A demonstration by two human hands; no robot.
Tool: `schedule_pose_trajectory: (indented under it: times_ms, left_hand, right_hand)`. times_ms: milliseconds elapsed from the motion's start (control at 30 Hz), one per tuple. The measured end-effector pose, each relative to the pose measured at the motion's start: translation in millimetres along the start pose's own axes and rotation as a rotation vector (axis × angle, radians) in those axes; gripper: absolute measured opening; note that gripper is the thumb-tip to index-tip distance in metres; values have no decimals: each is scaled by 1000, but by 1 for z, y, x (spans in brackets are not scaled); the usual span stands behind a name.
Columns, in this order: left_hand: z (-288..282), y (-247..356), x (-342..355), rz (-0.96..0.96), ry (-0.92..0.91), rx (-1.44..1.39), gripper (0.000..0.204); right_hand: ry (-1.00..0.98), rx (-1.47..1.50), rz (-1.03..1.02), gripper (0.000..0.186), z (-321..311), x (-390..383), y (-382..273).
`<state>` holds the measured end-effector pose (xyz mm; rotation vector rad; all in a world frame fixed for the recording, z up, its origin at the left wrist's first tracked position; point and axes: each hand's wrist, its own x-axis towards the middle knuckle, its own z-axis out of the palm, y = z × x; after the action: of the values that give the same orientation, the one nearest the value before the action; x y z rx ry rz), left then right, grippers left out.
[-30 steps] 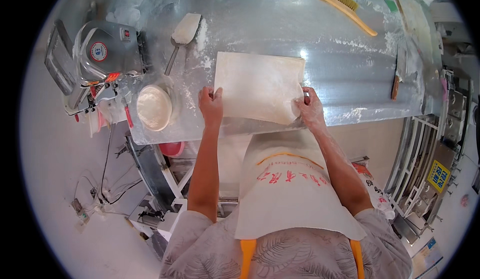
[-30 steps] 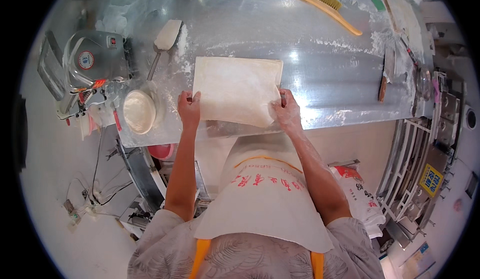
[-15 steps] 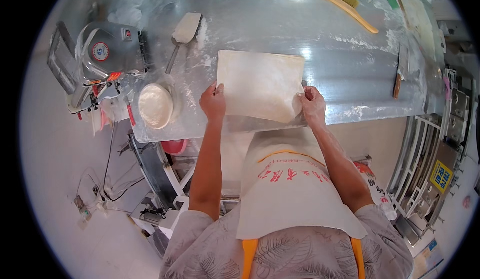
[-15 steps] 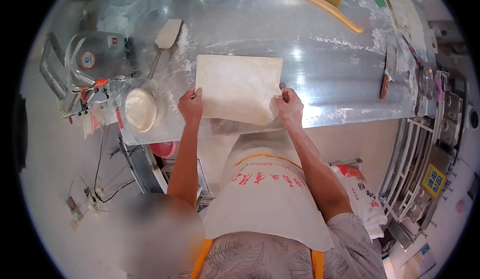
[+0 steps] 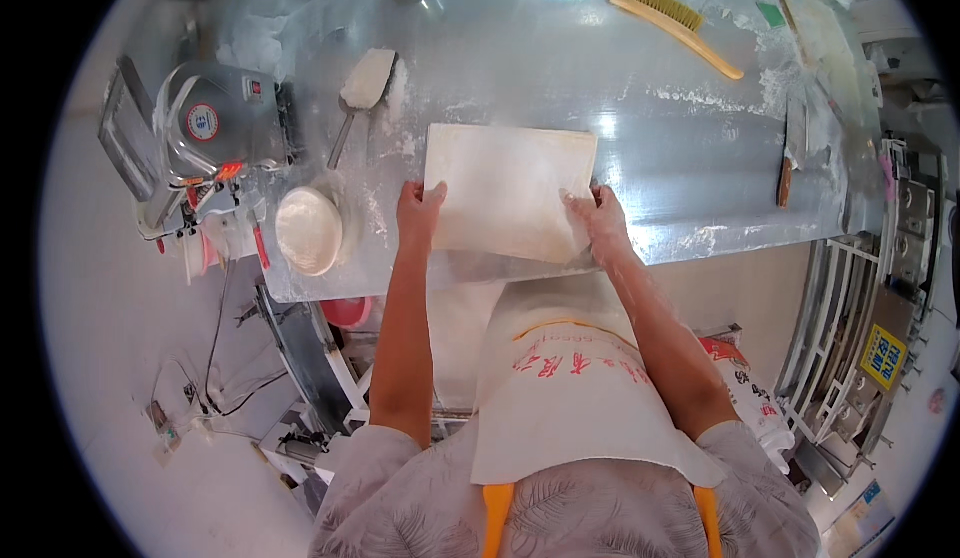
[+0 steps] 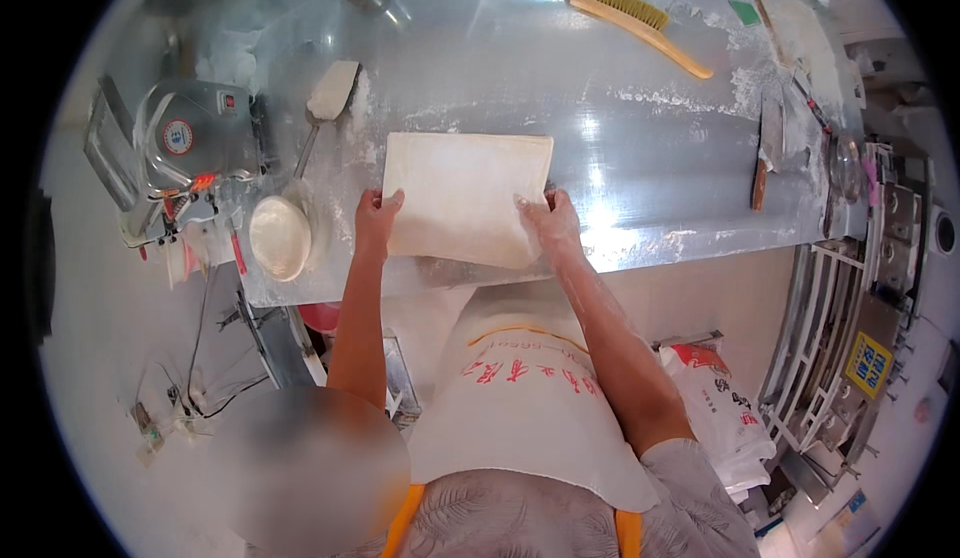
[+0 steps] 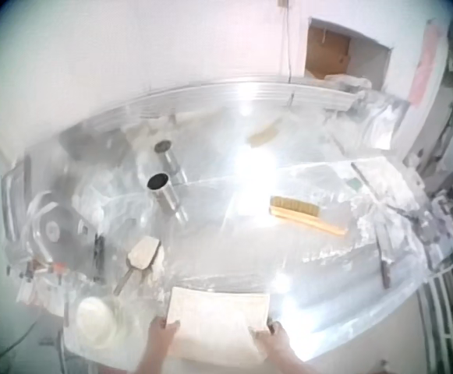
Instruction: The person cuts a sheet of dough into strips using a bench scraper, then feeds the dough through a pasta machine to produce noodles. The person collects the noodles and places them on the table.
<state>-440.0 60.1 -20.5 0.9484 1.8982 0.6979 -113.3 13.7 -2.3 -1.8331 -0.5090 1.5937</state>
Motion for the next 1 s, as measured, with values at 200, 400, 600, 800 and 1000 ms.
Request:
schedule_pose_trajectory:
  times_ms: [200,400,600,800,1000]
  left_hand:
    - [8,-3,4,67,85,47,41]
    - [46,43,49,210,-30,76,47]
    - [114,110,95,449,-46,233,44]
    - [137,111,74,476,69,753,48]
    - [144,100,60,391,227,745,51]
  right_hand:
    - [-101,11,-71,67,-2,-3,-21]
    - [-29,248,-165,59,-18,4,-50]
    - [134,230,-185,64,-42,26,-61]
    - [467,-543,-338,45,-49,35,-36]
    - [423,-555,-393,35,-51,25,-37]
